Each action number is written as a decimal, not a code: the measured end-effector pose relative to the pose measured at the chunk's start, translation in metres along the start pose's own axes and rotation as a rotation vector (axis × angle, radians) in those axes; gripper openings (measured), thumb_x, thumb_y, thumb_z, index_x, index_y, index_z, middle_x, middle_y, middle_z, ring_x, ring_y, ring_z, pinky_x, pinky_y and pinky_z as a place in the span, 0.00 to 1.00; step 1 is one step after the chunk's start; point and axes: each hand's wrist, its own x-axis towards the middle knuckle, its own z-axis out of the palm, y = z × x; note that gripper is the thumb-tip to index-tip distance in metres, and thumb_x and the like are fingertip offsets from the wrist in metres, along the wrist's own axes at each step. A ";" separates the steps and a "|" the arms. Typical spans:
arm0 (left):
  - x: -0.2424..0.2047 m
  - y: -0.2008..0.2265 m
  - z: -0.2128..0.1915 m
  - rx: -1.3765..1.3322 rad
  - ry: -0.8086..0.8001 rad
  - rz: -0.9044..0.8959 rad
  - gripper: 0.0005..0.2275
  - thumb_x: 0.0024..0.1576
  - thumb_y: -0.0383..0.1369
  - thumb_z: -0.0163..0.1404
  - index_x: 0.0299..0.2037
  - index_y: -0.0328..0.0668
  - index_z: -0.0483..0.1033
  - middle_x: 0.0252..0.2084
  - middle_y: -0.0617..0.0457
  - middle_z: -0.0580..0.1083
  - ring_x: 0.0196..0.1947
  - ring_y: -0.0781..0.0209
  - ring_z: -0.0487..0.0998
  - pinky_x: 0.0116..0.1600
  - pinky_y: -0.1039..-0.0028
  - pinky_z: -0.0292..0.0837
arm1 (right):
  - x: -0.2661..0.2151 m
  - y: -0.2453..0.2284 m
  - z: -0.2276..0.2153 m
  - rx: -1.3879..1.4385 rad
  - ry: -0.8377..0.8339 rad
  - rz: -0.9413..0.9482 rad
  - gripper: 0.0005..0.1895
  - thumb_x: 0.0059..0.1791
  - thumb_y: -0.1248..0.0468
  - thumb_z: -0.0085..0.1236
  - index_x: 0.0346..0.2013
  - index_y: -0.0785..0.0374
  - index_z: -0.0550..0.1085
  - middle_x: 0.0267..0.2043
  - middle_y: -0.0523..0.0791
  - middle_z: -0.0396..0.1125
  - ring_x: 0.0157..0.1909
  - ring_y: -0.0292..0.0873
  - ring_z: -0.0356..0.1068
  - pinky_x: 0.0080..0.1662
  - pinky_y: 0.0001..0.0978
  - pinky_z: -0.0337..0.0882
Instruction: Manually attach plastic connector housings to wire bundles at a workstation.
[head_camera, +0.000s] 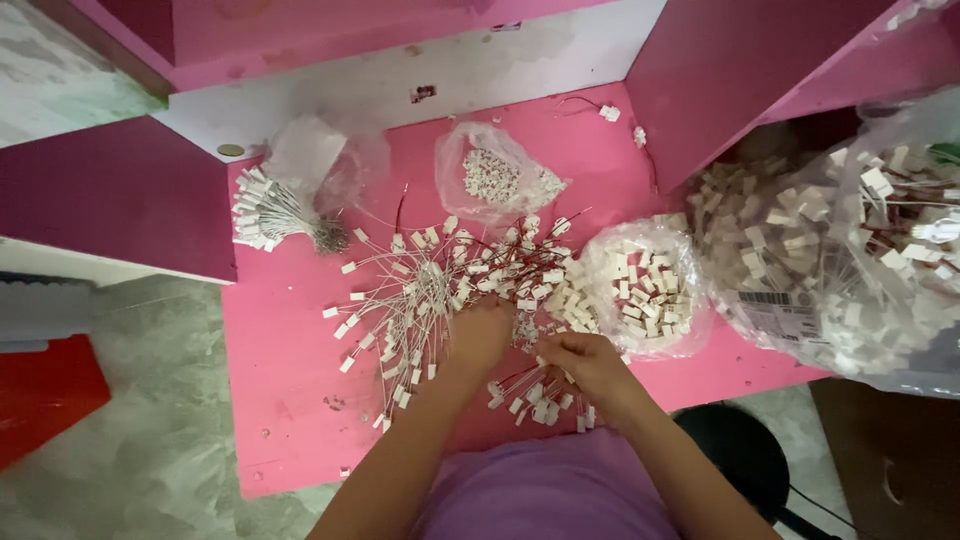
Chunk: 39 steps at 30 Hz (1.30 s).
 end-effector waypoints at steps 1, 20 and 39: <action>0.001 -0.003 0.007 -0.001 0.002 0.003 0.05 0.56 0.30 0.52 0.40 0.43 0.80 0.39 0.45 0.79 0.33 0.46 0.82 0.35 0.57 0.79 | -0.002 -0.001 -0.001 0.000 0.003 -0.002 0.12 0.51 0.58 0.59 0.38 0.64 0.81 0.24 0.40 0.68 0.22 0.31 0.59 0.26 0.24 0.57; -0.005 -0.021 0.016 0.150 0.043 0.164 0.14 0.50 0.27 0.53 0.47 0.36 0.74 0.46 0.42 0.74 0.45 0.46 0.80 0.41 0.61 0.80 | 0.022 0.024 -0.011 0.006 -0.019 -0.013 0.12 0.50 0.58 0.61 0.36 0.66 0.81 0.22 0.41 0.64 0.22 0.33 0.59 0.25 0.27 0.59; -0.035 0.061 -0.147 -0.952 0.001 -0.158 0.09 0.56 0.28 0.57 0.45 0.43 0.85 0.39 0.53 0.85 0.35 0.68 0.85 0.41 0.78 0.80 | -0.003 -0.035 -0.008 0.515 -0.216 0.158 0.14 0.51 0.60 0.59 0.48 0.65 0.74 0.35 0.41 0.66 0.29 0.35 0.60 0.27 0.27 0.57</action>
